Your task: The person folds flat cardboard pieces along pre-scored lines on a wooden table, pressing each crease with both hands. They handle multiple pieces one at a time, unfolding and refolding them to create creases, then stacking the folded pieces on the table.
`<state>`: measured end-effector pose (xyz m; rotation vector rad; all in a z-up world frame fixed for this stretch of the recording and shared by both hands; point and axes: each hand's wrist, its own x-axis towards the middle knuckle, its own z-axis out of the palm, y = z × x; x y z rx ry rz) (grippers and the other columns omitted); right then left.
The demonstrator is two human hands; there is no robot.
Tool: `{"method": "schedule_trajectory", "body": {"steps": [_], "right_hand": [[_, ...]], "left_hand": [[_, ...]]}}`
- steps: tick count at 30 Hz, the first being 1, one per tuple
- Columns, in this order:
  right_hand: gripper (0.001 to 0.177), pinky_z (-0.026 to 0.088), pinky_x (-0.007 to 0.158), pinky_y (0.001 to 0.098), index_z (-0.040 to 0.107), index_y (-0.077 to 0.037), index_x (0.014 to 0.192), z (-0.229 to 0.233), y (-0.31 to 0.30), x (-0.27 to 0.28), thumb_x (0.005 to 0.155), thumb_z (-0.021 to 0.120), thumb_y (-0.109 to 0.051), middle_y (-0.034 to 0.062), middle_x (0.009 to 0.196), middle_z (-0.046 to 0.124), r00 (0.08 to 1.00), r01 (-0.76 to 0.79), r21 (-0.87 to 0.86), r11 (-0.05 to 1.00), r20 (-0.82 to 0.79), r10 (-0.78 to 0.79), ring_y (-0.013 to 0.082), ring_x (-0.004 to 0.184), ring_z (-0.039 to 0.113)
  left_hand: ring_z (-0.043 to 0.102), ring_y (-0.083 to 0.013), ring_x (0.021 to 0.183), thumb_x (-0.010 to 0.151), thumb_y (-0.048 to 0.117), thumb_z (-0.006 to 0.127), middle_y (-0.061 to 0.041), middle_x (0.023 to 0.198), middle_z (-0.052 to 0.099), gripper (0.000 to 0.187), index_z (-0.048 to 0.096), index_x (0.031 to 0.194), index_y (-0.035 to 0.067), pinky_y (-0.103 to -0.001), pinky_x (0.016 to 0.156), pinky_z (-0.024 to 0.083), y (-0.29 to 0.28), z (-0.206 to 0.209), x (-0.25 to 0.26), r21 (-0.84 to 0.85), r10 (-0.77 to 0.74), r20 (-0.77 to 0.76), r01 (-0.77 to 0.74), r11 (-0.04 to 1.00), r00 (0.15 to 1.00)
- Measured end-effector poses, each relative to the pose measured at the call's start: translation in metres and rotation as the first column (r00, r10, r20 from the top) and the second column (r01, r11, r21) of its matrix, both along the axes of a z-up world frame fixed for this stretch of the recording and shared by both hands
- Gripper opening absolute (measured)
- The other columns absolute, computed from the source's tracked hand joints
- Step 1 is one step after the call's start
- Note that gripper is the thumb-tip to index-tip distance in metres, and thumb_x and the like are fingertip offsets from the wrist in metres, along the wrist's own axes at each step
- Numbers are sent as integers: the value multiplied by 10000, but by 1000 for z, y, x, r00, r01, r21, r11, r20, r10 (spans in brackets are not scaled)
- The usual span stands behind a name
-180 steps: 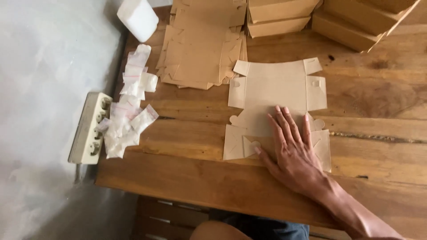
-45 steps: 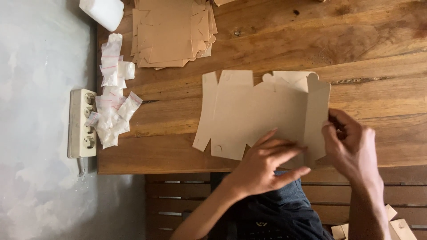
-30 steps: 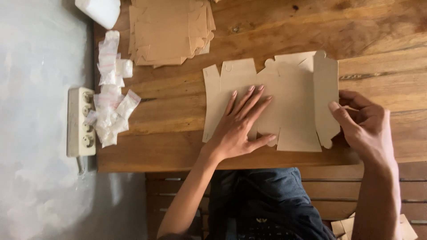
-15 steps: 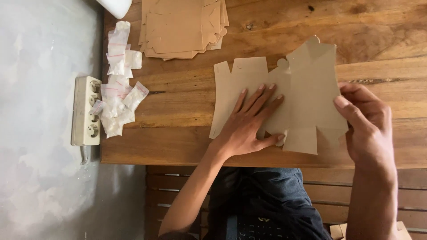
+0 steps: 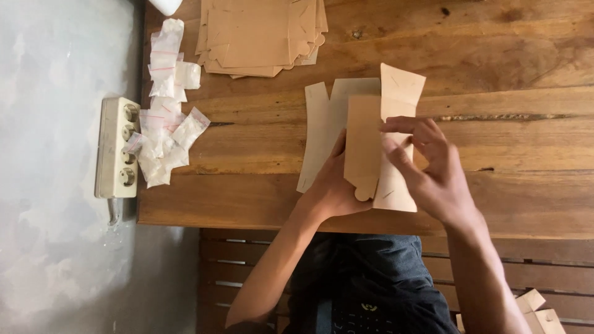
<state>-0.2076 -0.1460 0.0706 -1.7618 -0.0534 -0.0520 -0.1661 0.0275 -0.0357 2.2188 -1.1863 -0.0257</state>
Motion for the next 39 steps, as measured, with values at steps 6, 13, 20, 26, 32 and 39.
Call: {"method": "schedule_trajectory", "body": {"steps": [6, 13, 20, 26, 32, 39], "right_hand": [[380, 540, 821, 365, 667, -121, 1318, -1, 18, -5, 967, 617, -257, 154, 1386, 569, 998, 49, -359, 932, -12, -58, 225, 854, 683], [424, 385, 1132, 583, 603, -64, 1348, -29, 27, -10, 942, 638, -181, 216, 1465, 494, 989, 18, -513, 858, 134, 60, 388, 1430, 403], [601, 120, 1265, 622, 413, -87, 1587, -60, 40, -22, 1037, 498, -313, 306, 1670, 245, 969, 66, -782, 619, 198, 148, 456, 1569, 178], [494, 242, 1231, 545, 615, -29, 1403, -62, 32, -23, 917, 643, -115, 221, 1503, 520, 962, 186, -522, 832, 270, -45, 425, 1475, 412], [420, 209, 1232, 611, 659, -89, 1351, -54, 19, -26, 932, 644, -121, 219, 1483, 527, 985, 137, -437, 889, 158, -74, 464, 1480, 394], [380, 220, 1219, 649, 676, -103, 1345, -64, -32, -25, 967, 693, -142, 204, 1552, 493, 960, 244, -646, 724, 268, -85, 456, 1528, 350]], "left_hand": [[202, -376, 1584, 692, 312, 760, -137, 1407, 655, 903, 420, 1506, 121, -518, 1351, -16, 3, 30, 2, -36, 37, -160, -43, 998, 986], [414, -286, 1556, 1043, 176, 378, -159, 1633, 431, 548, 360, 1580, 65, -437, 1354, 315, 20, 52, 4, -535, 141, -451, -394, 748, 881], [375, -250, 1583, 1075, 138, 491, -55, 1635, 454, 414, 522, 1487, 160, -724, 1316, 167, 19, 40, 8, -251, 302, -137, -328, 911, 944], [281, -261, 1602, 1030, 121, 547, -44, 1697, 358, 588, 429, 1595, 231, -623, 1287, 135, 16, 28, 9, 71, 233, -82, -227, 971, 969], [280, -282, 1591, 1017, 268, 624, -73, 1685, 359, 592, 440, 1576, 202, -638, 1275, 145, 15, 32, 9, 102, 229, -69, -222, 970, 971], [273, -294, 1587, 1057, 377, 582, -86, 1683, 349, 542, 474, 1555, 195, -644, 1268, 130, 12, 33, 6, 93, 243, -81, -235, 968, 967]]}}
